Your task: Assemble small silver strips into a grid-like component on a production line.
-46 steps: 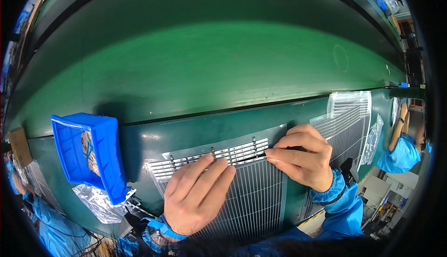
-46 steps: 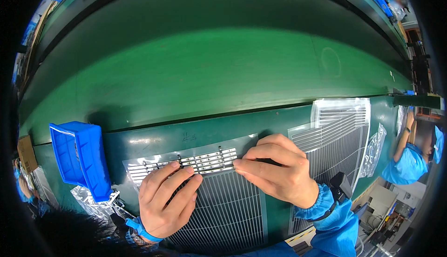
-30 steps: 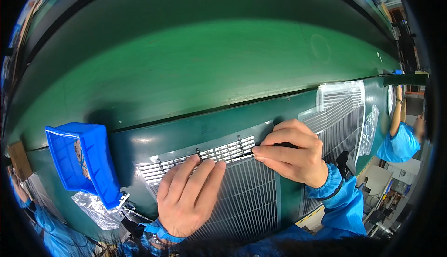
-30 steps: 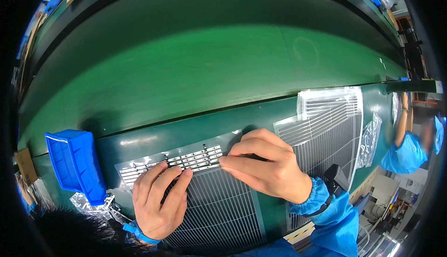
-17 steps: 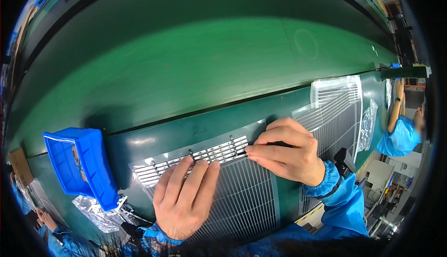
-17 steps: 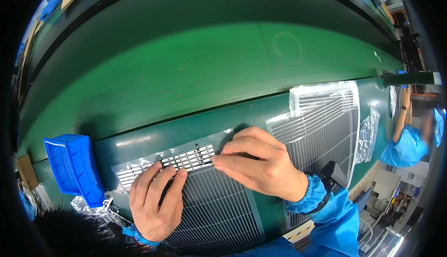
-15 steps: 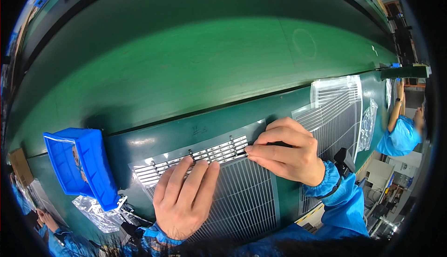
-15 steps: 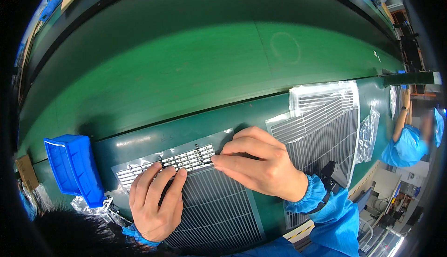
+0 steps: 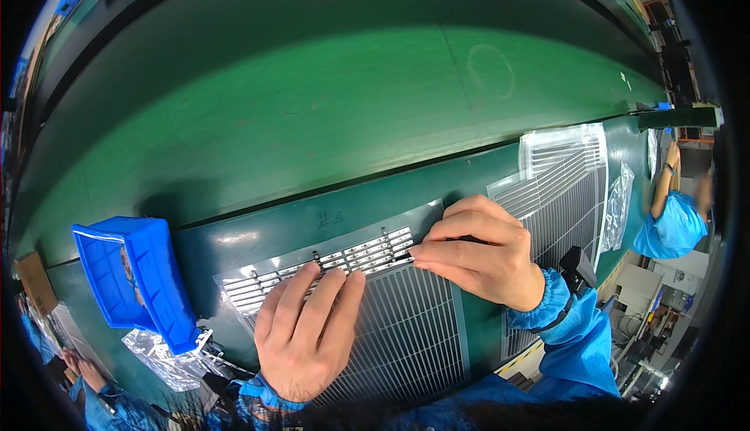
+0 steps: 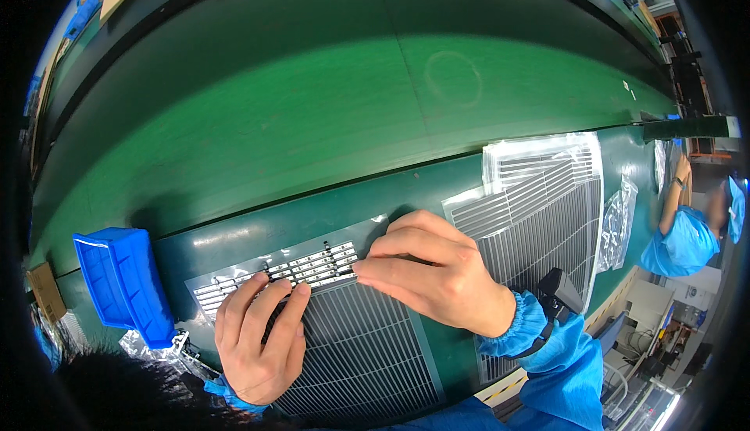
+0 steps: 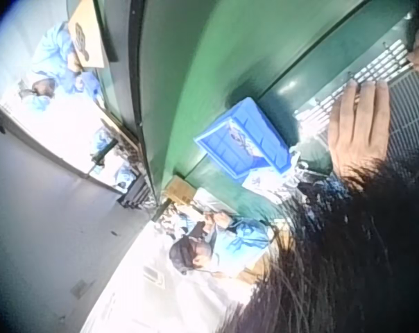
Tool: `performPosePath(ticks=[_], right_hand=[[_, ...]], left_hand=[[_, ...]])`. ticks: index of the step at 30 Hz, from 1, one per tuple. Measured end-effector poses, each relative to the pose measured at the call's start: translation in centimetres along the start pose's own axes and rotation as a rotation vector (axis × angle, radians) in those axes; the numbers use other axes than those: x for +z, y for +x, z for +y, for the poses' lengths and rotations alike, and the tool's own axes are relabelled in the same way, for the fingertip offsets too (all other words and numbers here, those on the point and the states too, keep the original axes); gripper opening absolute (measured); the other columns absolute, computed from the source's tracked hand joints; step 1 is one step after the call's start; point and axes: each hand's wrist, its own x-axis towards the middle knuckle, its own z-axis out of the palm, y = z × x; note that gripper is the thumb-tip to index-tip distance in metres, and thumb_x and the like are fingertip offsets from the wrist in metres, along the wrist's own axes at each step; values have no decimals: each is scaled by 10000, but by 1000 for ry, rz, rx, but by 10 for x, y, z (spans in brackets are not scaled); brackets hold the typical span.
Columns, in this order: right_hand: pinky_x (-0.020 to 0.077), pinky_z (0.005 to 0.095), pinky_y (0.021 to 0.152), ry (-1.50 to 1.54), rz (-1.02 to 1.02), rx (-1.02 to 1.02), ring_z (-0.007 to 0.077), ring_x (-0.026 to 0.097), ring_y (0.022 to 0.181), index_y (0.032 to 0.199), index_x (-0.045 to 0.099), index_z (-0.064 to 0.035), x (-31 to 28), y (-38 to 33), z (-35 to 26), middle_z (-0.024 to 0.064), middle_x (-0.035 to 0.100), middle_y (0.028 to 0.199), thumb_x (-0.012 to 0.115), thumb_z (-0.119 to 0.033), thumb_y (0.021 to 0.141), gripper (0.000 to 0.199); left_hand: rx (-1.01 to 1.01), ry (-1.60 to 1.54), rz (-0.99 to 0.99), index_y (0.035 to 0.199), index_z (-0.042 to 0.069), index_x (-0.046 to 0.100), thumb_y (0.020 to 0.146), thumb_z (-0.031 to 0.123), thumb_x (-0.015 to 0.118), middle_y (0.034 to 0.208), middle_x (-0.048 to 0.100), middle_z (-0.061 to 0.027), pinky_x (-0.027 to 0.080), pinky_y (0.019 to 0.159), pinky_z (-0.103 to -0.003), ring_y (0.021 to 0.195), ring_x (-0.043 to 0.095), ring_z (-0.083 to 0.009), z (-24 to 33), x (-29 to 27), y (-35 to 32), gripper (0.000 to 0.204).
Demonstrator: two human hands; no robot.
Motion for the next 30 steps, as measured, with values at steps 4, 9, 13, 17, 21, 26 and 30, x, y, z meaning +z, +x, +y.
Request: performPosePath(ticks=[4,9,13,17,21,26,30], right_hand=[[590,349,759,10,-14,5,247,674,903,969,826,-84,-1,0,-1,46,720,996,906,-87,692,289],[586,347,755,-2,-5,-8,244,670,897,970,825,-81,1,-1,0,43,714,996,899,-79,689,290],[568,328,690,-35,31,-1,228,679,855,956,855,-119,4,-2,0,33,744,941,931,-128,692,274],[568,331,697,-26,28,-1,228,676,861,965,856,-119,2,-2,1,33,743,954,929,-122,697,278],[571,349,729,3,20,-12,246,671,870,971,837,-87,1,1,0,46,721,968,907,-90,698,282],[562,335,707,-8,29,-11,226,667,869,982,852,-119,2,-2,3,24,735,966,928,-119,698,293],[564,335,705,-10,33,-8,224,669,867,977,852,-119,4,-2,2,23,732,962,931,-116,693,295]], left_hand=[[1,0,5,1160,123,809,830,111,755,1228,682,-21,551,964,-406,1204,643,-252,-1,0,0,335],[-3,-20,-10,1179,144,807,821,113,754,1236,674,-25,539,979,-417,1222,631,-263,-2,0,-2,363],[-4,-70,-21,1268,150,770,669,74,715,1249,636,-78,486,1013,-481,1232,607,-336,0,0,-4,606],[-14,-37,-47,1278,184,768,662,108,702,1241,606,-71,466,1017,-485,1233,591,-332,5,1,-2,625],[-12,-3,-50,1294,200,760,661,127,699,1240,586,-71,448,1005,-489,1230,574,-333,5,3,-2,640],[-7,7,-54,1307,208,751,665,128,698,1241,576,-71,439,995,-492,1229,566,-334,6,3,-1,649],[-11,19,-74,1317,222,748,669,135,699,1239,571,-67,437,984,-490,1231,561,-334,6,2,-1,656]])
